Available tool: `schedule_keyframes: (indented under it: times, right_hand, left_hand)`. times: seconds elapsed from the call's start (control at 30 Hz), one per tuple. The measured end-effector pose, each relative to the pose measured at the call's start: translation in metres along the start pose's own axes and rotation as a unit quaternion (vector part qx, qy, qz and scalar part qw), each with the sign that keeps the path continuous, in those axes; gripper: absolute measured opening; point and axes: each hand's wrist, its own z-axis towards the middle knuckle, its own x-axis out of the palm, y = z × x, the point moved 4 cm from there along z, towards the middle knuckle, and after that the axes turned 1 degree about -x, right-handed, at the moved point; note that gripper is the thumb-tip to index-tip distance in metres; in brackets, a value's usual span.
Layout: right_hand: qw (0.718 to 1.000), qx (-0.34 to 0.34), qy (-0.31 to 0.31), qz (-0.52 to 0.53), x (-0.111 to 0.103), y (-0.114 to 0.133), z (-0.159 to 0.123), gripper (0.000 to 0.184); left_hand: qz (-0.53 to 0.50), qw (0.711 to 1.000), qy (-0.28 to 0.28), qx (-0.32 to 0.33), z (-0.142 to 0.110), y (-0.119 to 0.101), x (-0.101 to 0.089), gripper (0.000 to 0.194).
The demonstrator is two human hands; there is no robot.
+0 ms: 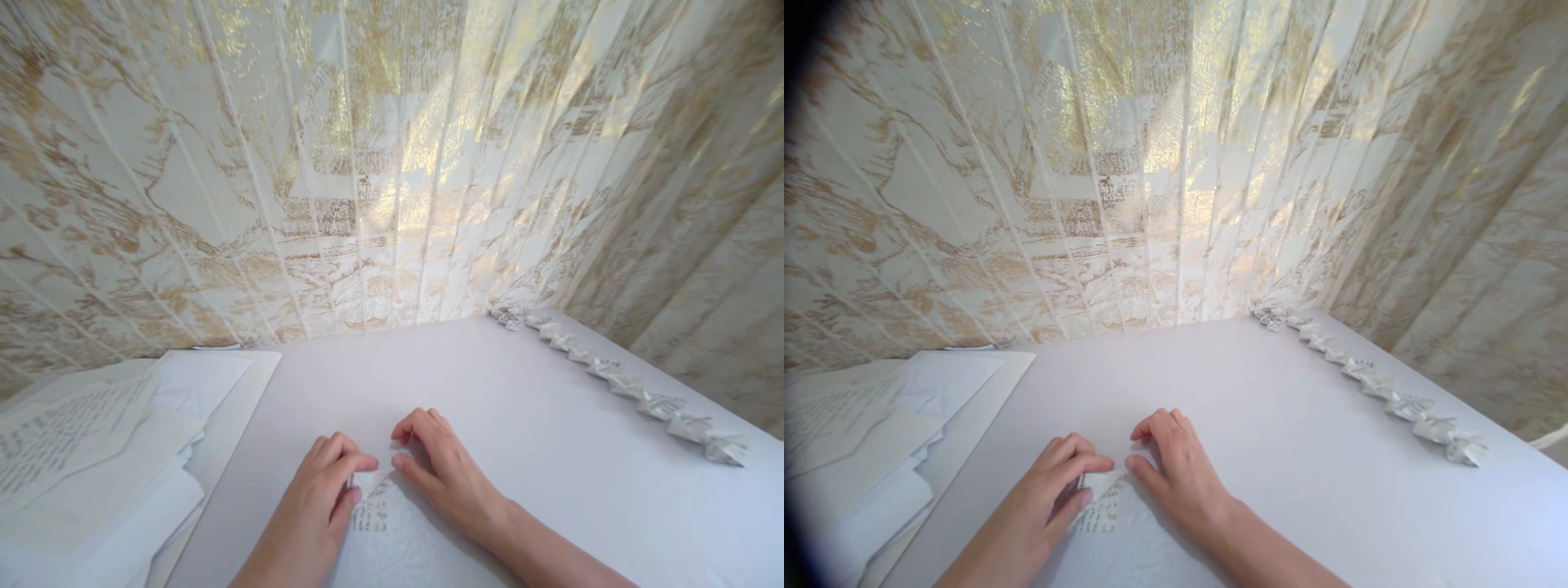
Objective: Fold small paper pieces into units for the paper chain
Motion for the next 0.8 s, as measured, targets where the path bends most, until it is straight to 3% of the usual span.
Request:
schedule_keyframes:
  times: [0.1, 0.17, 0.3, 0.5, 0.63, 0.8]
  right_hand:
    - [0.991, 0.026, 0.013, 0.127, 0.004, 0.003, -0.004, 0.023]
    - [0.983, 0.042, 0.030, 0.174, 0.009, 0.008, -0.007, 0.032]
    - [0.973, 0.075, 0.016, 0.219, 0.015, 0.014, -0.009, 0.020]
    - [0.969, 0.118, -0.012, 0.215, 0.012, 0.004, -0.005, 0.020]
    - [0.963, 0.132, 0.018, 0.232, 0.015, 0.003, -0.006, 0.019]
    - [0.975, 0.101, 0.001, 0.196, 0.013, 0.003, -0.006, 0.012]
  left_hand:
    - [-0.141, 0.986, -0.030, -0.083, 0.001, 0.005, -0.006, 0.013]
    - [-0.255, 0.956, -0.061, -0.131, 0.000, 0.006, -0.005, 0.018]
    - [-0.410, 0.893, -0.096, -0.161, -0.004, 0.001, 0.008, 0.033]
    - [-0.304, 0.932, -0.113, -0.161, -0.008, 0.000, 0.013, 0.035]
    - [-0.256, 0.950, -0.071, -0.163, -0.008, -0.002, 0.009, 0.033]
    - [-0.207, 0.969, -0.066, -0.119, -0.008, 0.000, 0.004, 0.028]
